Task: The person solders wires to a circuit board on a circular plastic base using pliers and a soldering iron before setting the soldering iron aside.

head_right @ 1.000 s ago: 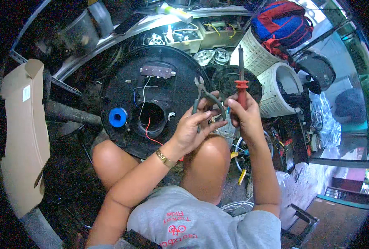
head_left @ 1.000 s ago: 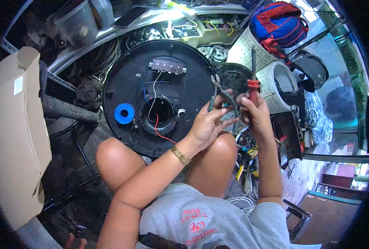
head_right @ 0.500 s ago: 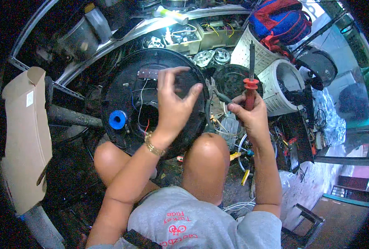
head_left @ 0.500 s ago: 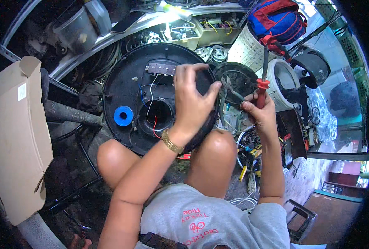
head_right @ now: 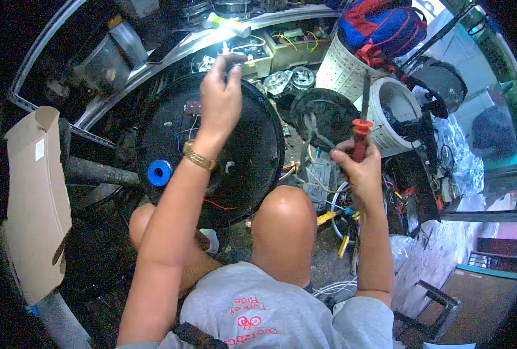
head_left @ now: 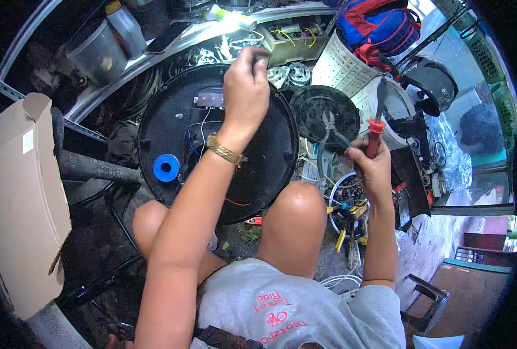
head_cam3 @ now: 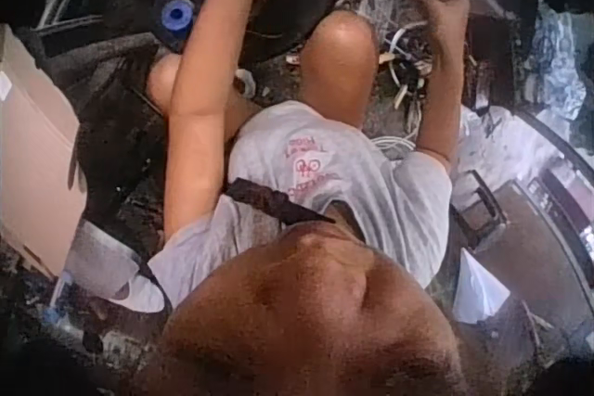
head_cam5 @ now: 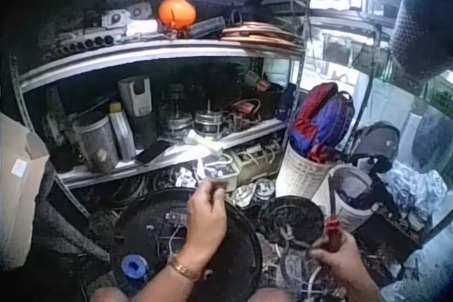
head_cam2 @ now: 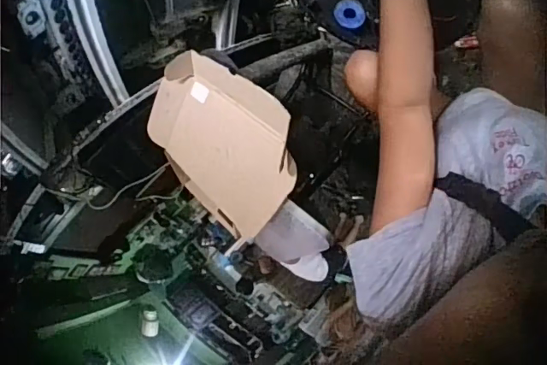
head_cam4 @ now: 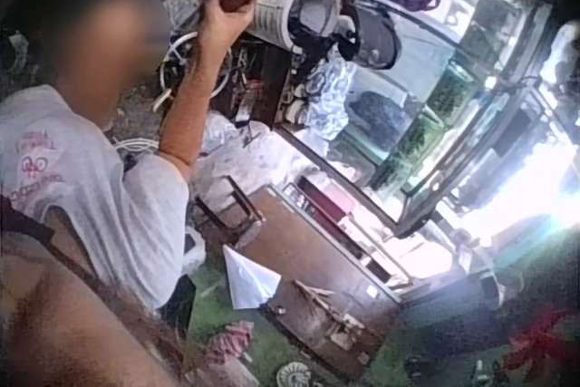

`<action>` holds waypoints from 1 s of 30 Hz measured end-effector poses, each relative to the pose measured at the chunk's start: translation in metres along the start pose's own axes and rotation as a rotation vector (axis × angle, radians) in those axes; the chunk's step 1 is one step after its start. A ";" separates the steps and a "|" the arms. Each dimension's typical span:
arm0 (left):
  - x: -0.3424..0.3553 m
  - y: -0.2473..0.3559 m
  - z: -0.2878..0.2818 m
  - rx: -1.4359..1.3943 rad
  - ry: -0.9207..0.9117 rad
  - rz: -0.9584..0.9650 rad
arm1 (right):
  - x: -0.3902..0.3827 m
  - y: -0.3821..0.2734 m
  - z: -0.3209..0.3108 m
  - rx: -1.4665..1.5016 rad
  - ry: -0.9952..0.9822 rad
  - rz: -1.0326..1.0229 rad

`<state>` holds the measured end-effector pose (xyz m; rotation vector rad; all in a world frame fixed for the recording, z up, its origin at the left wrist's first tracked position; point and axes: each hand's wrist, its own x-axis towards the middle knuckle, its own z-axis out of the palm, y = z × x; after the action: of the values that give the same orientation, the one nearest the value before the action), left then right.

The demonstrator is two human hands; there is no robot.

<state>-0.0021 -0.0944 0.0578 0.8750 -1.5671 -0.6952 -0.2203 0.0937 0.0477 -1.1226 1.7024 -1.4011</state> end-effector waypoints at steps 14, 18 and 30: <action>-0.022 0.006 -0.127 0.931 -0.011 0.221 | 0.034 0.161 0.022 -0.269 0.147 0.123; -0.041 0.003 -0.101 1.042 -0.194 0.159 | 0.032 0.220 0.068 -0.261 0.176 0.171; -0.049 0.030 -0.128 1.024 -0.186 0.216 | 0.036 0.256 0.100 -0.212 0.072 0.320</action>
<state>0.1226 -0.0327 0.0776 1.3540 -2.1690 0.2578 -0.2000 0.0348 -0.2222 -0.8661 2.0171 -1.0928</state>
